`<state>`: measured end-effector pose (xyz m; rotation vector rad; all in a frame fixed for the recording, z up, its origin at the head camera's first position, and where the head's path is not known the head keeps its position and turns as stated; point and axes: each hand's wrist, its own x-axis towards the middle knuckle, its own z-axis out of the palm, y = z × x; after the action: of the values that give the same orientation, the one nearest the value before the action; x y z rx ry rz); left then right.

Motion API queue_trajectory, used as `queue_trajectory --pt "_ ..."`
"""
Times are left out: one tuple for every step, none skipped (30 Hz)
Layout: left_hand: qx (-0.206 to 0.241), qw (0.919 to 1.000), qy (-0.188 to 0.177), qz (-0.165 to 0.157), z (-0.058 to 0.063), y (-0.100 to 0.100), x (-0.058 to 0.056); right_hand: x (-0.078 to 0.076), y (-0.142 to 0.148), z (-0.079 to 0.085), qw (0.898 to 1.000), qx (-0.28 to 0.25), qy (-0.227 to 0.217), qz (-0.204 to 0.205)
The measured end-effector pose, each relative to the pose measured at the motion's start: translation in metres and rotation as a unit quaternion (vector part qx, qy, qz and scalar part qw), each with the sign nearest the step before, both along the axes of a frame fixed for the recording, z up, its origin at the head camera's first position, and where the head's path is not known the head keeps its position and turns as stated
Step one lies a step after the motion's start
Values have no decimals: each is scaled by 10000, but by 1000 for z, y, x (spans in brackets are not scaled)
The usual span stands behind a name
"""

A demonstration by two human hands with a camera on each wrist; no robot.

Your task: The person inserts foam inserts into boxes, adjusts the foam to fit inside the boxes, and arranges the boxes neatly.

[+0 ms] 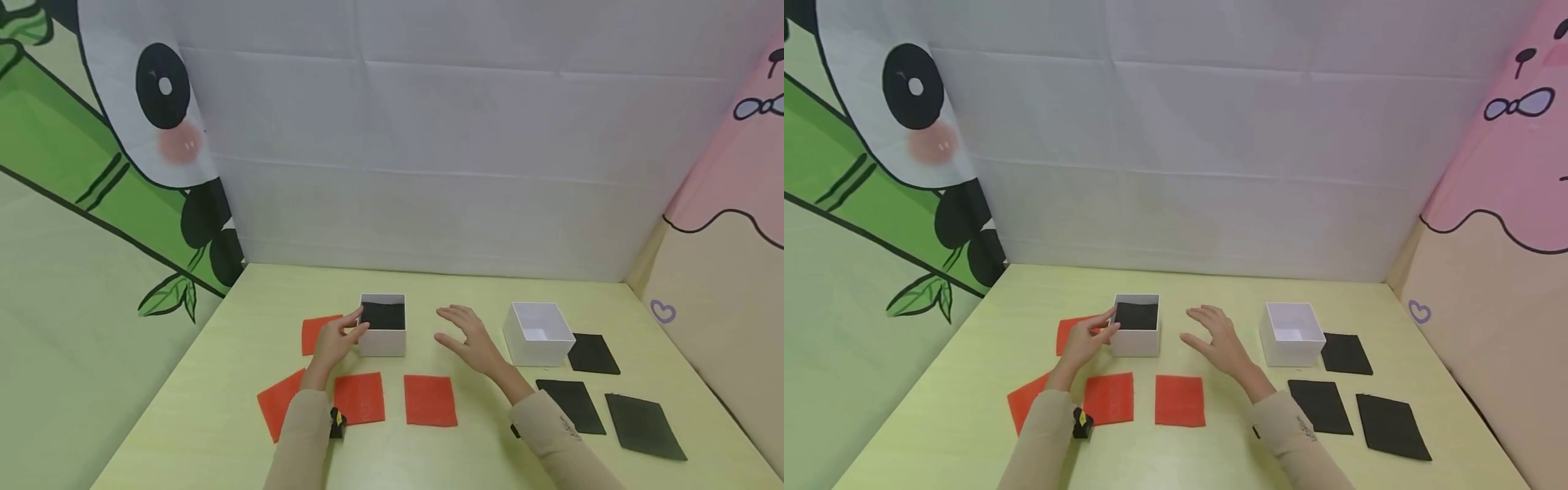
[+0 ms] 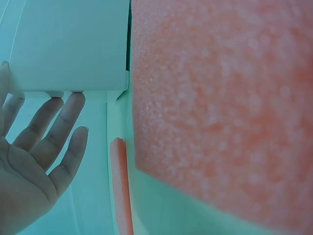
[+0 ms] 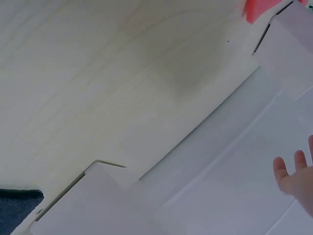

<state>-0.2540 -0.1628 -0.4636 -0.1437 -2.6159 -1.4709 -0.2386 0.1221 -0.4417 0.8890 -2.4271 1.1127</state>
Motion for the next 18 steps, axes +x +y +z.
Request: queue_trajectory --pt "7 10000 -24 9 0 0 0 1 2 0 10000 -31 6 23" --pt "22 10000 -33 9 0 0 0 2 5 -1 10000 -35 3 29" --pt "39 10000 -24 -6 0 1 -1 4 7 -1 10000 -47 -7 47" --pt "73 10000 -34 -6 0 0 0 5 9 -1 10000 -54 -21 73" --pt "102 9999 -19 -21 0 0 0 6 11 -1 9999 -69 -22 104" --pt "133 9999 -15 -28 1 0 0 7 13 -2 9999 -65 -24 129" --pt "160 9999 1 -42 1 0 0 9 15 -2 9999 -57 -16 153" --pt "185 9998 20 -59 1 -1 0 10 17 -2 9998 -53 -3 184" --pt "200 9998 38 -75 1 -1 0 11 19 -3 9997 -47 16 222" --pt "214 9997 28 -68 0 -1 0 12 20 -3 9997 -45 39 256" --pt "223 9997 22 -64 0 -1 0 14 22 -3 9996 -29 83 278" --pt "235 9997 17 -61 0 -1 0 15 24 -4 9995 -20 93 300" --pt "247 9997 8 -58 0 -1 0 16 26 -4 9995 -5 96 304" --pt "250 9997 1 -60 -1 -1 0 18 28 -5 9995 1 86 306" --pt "253 9997 -11 -56 -1 0 0 19 30 -5 9995 6 58 305" --pt "260 9996 -26 -51 -1 0 0 21 32 -6 9995 -4 11 304" --pt "258 9996 -33 -51 -1 0 1 22 34 -7 9995 3 -35 302" --pt "258 9996 -36 -56 -1 0 1 24 36 -8 9995 9 -105 297"
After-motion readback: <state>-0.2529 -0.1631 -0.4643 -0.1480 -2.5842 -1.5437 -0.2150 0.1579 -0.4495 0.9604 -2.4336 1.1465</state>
